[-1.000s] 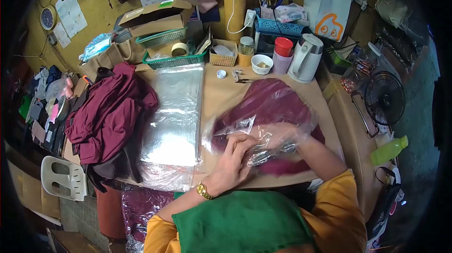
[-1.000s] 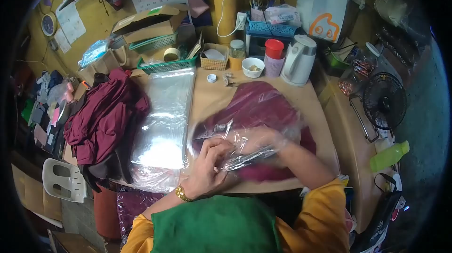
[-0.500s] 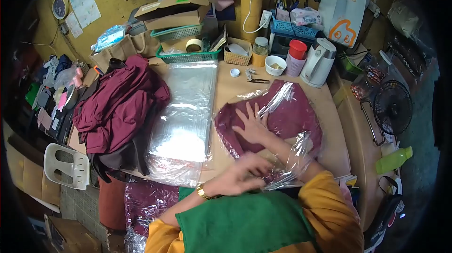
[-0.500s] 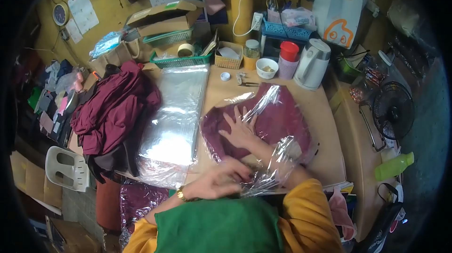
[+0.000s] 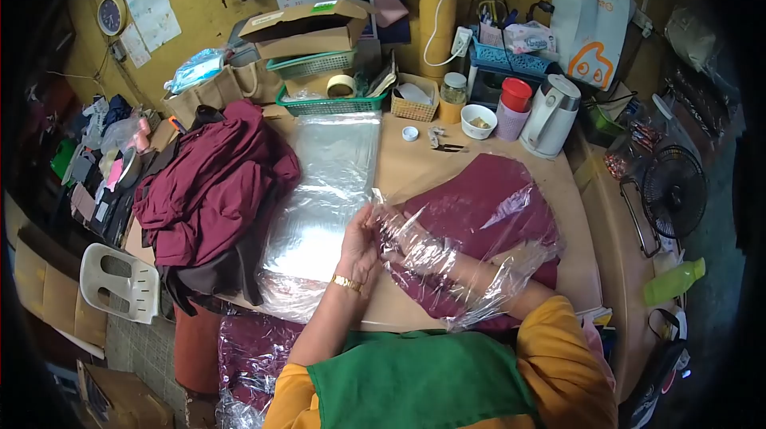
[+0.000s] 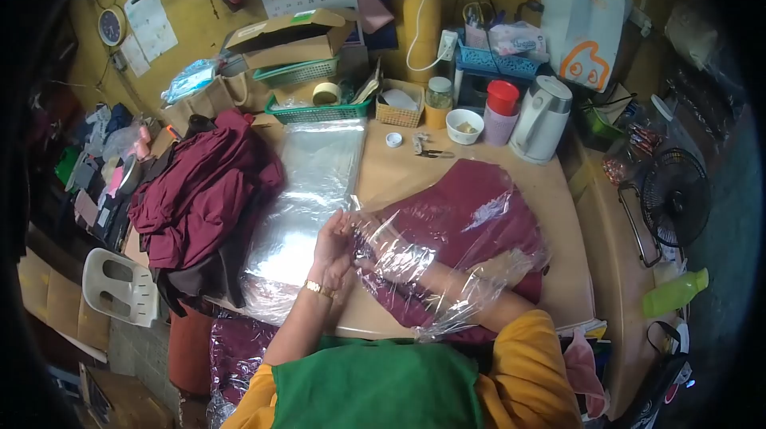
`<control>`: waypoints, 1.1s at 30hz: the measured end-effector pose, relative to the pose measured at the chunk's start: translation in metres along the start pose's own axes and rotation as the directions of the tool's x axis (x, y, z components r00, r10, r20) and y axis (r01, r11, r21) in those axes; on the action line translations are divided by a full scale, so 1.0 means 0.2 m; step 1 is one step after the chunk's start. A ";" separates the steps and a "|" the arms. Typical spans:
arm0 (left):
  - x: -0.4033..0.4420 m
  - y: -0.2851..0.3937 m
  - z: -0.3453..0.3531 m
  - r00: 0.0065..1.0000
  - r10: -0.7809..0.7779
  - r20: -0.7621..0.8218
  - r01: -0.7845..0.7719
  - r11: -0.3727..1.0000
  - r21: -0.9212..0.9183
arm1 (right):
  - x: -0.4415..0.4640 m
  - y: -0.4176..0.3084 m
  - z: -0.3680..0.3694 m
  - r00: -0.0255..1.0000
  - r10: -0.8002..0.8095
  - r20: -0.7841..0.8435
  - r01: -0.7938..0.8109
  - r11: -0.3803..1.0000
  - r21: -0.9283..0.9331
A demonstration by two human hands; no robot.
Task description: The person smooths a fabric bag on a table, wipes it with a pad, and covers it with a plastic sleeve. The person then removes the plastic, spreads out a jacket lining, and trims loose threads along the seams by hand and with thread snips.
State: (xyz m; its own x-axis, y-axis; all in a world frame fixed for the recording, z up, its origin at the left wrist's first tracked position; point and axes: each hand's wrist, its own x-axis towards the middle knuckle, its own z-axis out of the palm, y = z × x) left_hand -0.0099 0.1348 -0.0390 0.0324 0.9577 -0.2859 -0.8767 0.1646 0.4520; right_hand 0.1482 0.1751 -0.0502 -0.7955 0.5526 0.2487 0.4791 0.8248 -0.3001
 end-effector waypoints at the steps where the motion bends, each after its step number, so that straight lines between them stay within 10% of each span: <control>1: -0.03 0.00 0.07 0.998 0.008 0.068 -0.012 0.998 0.054 | 0.00 0.01 0.00 0.999 -0.042 0.012 0.041 0.997 0.071; 2: -0.09 -0.06 0.15 0.973 0.225 -0.057 -0.192 0.919 0.344 | -0.01 0.03 0.02 0.995 -0.095 0.018 0.089 0.975 0.203; 5: -0.18 -0.09 0.10 0.958 0.286 0.035 -0.270 0.849 0.454 | -0.03 0.12 -0.01 0.987 -0.160 0.001 0.129 0.800 0.586; 7: -0.29 -0.06 0.10 0.966 0.256 -0.024 -0.220 0.871 0.439 | -0.01 0.07 -0.46 0.950 0.081 0.300 -0.127 0.982 0.137; 9: -0.38 -0.06 0.04 0.955 0.297 -0.010 -0.233 0.771 0.592 | -0.04 0.13 -0.49 0.911 0.411 -0.027 -0.406 0.886 -0.226; 13: -0.55 -0.13 0.05 0.947 0.320 0.017 -0.275 0.784 0.556 | -0.15 0.38 -0.19 0.862 0.398 -0.314 -0.483 0.834 -0.268; 16: -0.63 -0.12 -0.07 0.970 0.238 0.045 -0.201 0.685 0.700 | -0.17 0.31 -0.20 0.990 -0.027 -0.139 0.041 0.994 0.102; 19: -0.72 -0.10 -0.09 0.969 0.248 -0.005 -0.168 0.670 0.723 | -0.14 0.38 -0.27 0.995 0.040 -0.090 -0.075 0.902 -0.425; 22: -0.75 -0.06 -0.09 0.945 0.323 0.053 -0.276 0.699 0.660 | -0.10 0.41 -0.36 0.929 0.193 -0.316 -0.285 0.918 -0.276; 26: -0.72 0.04 -0.17 0.965 0.252 0.077 -0.233 0.679 0.696 | -0.08 0.51 -0.20 0.935 0.107 -0.339 -0.120 0.993 -0.018; 29: -0.66 0.10 -0.17 0.965 0.251 0.081 -0.193 0.465 0.864 | -0.07 0.50 -0.18 0.920 -0.220 -0.323 0.152 0.963 -0.224; 31: -0.60 0.18 0.02 0.806 0.542 0.239 -0.279 -0.009 0.960 | -0.06 0.37 -0.22 0.977 -0.096 -0.190 0.029 0.944 -0.328; 33: -0.51 0.21 0.22 0.776 0.448 0.443 -0.378 -0.232 0.896 | -0.03 0.31 -0.21 0.953 0.303 0.020 -0.293 0.935 -0.201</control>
State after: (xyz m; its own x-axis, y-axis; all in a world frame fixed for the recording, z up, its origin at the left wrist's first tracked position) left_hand -0.0295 0.0547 0.0455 -0.1548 0.9219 0.3552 0.6217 -0.1885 0.7602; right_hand 0.1981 0.2275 -0.0316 -0.6199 0.7742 0.1279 0.7557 0.6329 -0.1684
